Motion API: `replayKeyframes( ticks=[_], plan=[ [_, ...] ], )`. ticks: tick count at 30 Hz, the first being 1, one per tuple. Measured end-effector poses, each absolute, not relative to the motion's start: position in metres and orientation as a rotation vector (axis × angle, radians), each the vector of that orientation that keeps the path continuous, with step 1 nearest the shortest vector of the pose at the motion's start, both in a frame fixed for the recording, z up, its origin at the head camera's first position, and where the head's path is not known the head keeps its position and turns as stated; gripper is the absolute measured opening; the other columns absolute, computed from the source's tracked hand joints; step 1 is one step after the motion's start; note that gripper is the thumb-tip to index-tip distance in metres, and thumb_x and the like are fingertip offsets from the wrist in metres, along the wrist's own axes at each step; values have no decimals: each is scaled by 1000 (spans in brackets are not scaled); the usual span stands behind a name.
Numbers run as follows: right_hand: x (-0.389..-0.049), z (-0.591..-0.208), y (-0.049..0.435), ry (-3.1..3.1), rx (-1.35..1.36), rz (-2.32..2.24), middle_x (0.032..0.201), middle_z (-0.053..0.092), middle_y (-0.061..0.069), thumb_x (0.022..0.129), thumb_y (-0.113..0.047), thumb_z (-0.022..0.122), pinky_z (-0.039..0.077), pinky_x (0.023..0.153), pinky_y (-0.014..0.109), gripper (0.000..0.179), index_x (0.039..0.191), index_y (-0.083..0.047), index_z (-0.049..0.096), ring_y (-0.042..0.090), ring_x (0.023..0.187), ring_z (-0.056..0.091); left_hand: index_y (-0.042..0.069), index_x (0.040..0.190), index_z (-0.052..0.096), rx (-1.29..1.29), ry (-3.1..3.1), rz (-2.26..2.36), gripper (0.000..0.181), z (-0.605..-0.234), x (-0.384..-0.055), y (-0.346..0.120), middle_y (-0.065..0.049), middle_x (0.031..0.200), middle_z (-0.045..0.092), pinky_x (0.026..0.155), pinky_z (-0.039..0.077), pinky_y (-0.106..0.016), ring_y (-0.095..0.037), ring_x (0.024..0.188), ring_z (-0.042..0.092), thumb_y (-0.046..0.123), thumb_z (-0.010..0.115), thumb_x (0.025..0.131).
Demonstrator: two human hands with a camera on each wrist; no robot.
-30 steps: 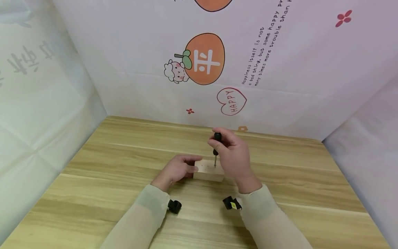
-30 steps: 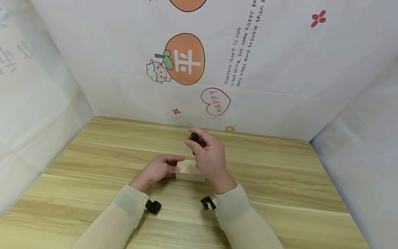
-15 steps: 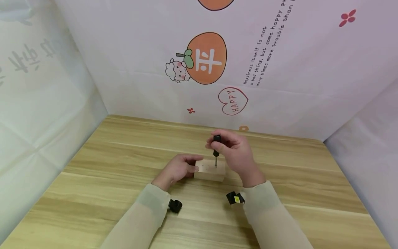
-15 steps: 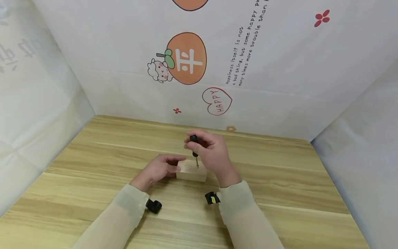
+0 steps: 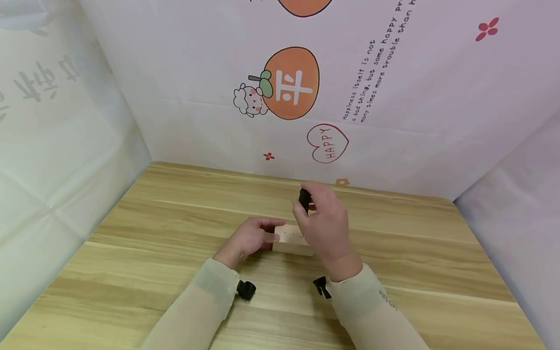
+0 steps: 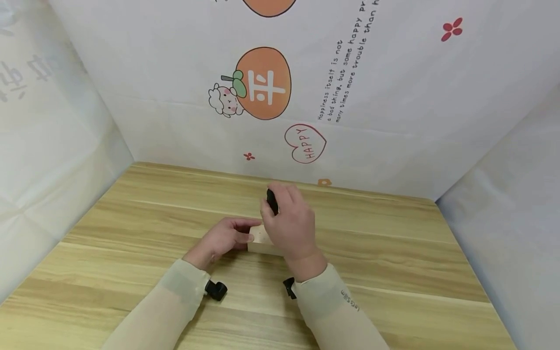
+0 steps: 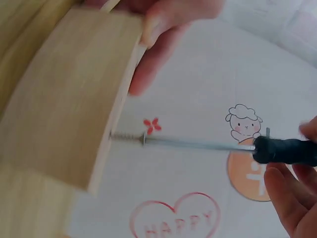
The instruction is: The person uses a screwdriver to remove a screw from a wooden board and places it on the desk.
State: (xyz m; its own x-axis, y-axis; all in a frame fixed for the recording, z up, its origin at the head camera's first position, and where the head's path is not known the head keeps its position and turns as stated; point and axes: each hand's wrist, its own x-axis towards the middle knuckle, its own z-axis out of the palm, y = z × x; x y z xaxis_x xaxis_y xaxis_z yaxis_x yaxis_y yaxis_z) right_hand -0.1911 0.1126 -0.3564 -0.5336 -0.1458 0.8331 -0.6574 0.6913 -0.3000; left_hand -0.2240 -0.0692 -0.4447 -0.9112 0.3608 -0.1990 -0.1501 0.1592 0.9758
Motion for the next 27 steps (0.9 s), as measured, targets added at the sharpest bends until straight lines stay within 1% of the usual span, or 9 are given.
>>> replayKeyframes(
  ticks=[3,5,9,12,16,21,23,25,27],
  plan=[
    [-189,-356,110,-2039,622,780,91,64,11,81,-13,86,56,62,32,32,105,0,70,22,72,64,13,128,70,207,2054,1816,38,-444,-224,-69,-6,139,55,80,54,-35,-21,103,60,3,70,91],
    [-186,-354,109,-2085,572,936,94,67,7,82,-17,85,56,63,30,31,106,-3,72,18,74,66,14,128,70,208,2059,1812,38,-444,-225,-69,-6,140,55,80,54,-35,-21,105,60,3,70,92],
    [-181,-347,108,-2154,359,1377,94,70,-3,84,-16,83,54,58,29,25,107,-14,75,13,77,67,16,127,71,190,2061,1811,38,-444,-226,-69,-5,140,55,82,54,-35,-21,108,59,3,71,91],
    [-181,-343,110,-2177,306,1515,94,71,-3,85,-14,82,54,60,30,23,107,-16,76,15,80,68,17,126,72,158,2049,1824,38,-443,-226,-69,-6,139,54,81,55,-35,-22,108,59,2,72,90],
    [-187,-340,119,-2221,446,1571,97,72,1,87,-9,78,56,71,30,20,107,-10,75,18,85,69,15,126,72,150,2035,1832,38,-443,-226,-69,-8,138,55,81,55,-35,-22,106,60,1,71,90],
    [-202,-343,138,-2183,691,1814,97,71,13,92,0,71,56,77,35,15,106,-2,73,26,87,70,13,126,71,155,2029,1826,38,-443,-227,-68,-10,135,57,82,55,-37,-22,105,62,1,71,91],
    [-204,-346,141,-2143,756,1845,98,70,16,93,3,68,56,79,36,15,107,0,72,27,87,70,14,126,72,153,2032,1821,38,-444,-228,-68,-9,134,57,82,55,-37,-22,105,62,1,71,91],
    [-204,-348,138,-2121,818,1705,98,71,14,93,3,68,57,78,35,17,109,0,73,25,86,70,13,126,71,150,2028,1822,37,-444,-227,-67,-9,135,57,82,55,-37,-22,105,62,1,71,91],
    [-202,-351,132,-2117,851,1404,97,71,11,93,0,69,57,72,34,18,111,0,73,21,83,69,13,126,71,147,2019,1832,37,-444,-226,-67,-9,135,57,82,55,-37,-22,104,62,1,71,91]
  ],
)
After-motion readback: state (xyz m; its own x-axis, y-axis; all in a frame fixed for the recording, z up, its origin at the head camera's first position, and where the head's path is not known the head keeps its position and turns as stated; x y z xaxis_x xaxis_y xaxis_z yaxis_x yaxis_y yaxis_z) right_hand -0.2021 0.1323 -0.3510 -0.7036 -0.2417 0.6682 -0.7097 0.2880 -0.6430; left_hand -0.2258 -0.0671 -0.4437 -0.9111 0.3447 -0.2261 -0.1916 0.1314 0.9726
